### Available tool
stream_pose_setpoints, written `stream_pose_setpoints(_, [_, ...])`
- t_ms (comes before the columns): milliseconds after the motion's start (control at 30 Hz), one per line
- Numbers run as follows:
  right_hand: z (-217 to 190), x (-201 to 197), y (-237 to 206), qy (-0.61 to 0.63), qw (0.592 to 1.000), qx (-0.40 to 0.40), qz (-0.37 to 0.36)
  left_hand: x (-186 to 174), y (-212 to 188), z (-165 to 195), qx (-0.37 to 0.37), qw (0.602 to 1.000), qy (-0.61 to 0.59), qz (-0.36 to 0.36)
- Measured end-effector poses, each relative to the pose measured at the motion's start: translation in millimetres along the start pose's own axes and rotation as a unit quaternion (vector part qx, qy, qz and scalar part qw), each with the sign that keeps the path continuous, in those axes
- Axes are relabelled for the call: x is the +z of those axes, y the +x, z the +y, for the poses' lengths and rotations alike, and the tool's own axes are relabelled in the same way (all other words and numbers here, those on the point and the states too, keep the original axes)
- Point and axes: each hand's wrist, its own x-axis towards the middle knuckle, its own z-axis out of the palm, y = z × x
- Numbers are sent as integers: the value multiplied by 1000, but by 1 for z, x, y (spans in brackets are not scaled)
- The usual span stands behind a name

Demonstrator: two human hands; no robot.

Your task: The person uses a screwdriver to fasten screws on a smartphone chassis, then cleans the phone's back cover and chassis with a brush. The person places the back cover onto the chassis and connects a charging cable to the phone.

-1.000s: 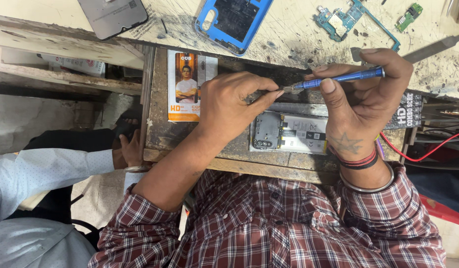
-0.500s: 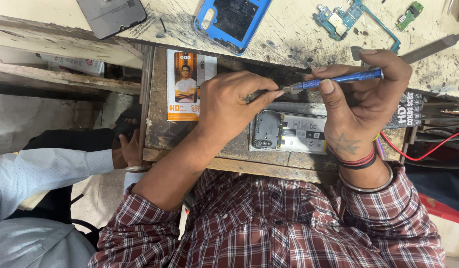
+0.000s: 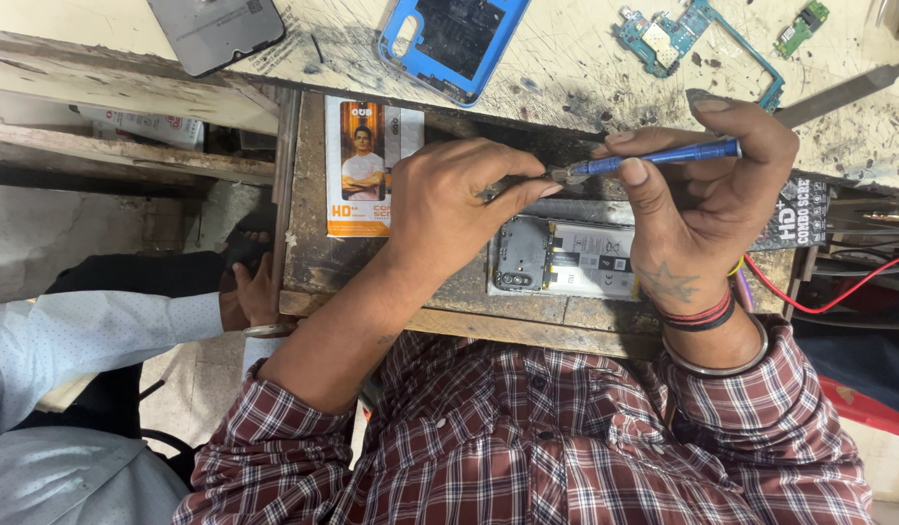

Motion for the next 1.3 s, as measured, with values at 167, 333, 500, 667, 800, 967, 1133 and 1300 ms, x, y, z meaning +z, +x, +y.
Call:
stream_pose_setpoints(167, [3,-1,-1,-7,1000,-3,-2,1,-1,2,3,1000,13,2])
stream_pose_setpoints(333, [9,-4,-1,-25,999,-14,-16,3,-1,1,4,1000,18,-3])
stream_pose_setpoints(500, [12,-7,0,-36,999,-22,-23,4,-1,1,24,999,19,11])
stream_pose_setpoints(667, [9,-5,-3,-54,998,-5,-18,-2,-2,0,16,1000,-2,22])
stream_pose_setpoints(800, [9,-1,-9,-26,999,38,-12,-8,-3,-1,1,1000,12,21])
stream_pose_setpoints(967, [15,2,-13,-76,997,17,-20,-10,-5,-3,-2,1000,13,8])
stream_pose_setpoints(1133, [15,-2,-12,-28,995,88,33,-6,-6,-6,-33,998,-17,-49])
stream_pose_setpoints(1300, [11,-7,-8,-15,989,134,57,-1,-6,-7,-32,996,-7,-78])
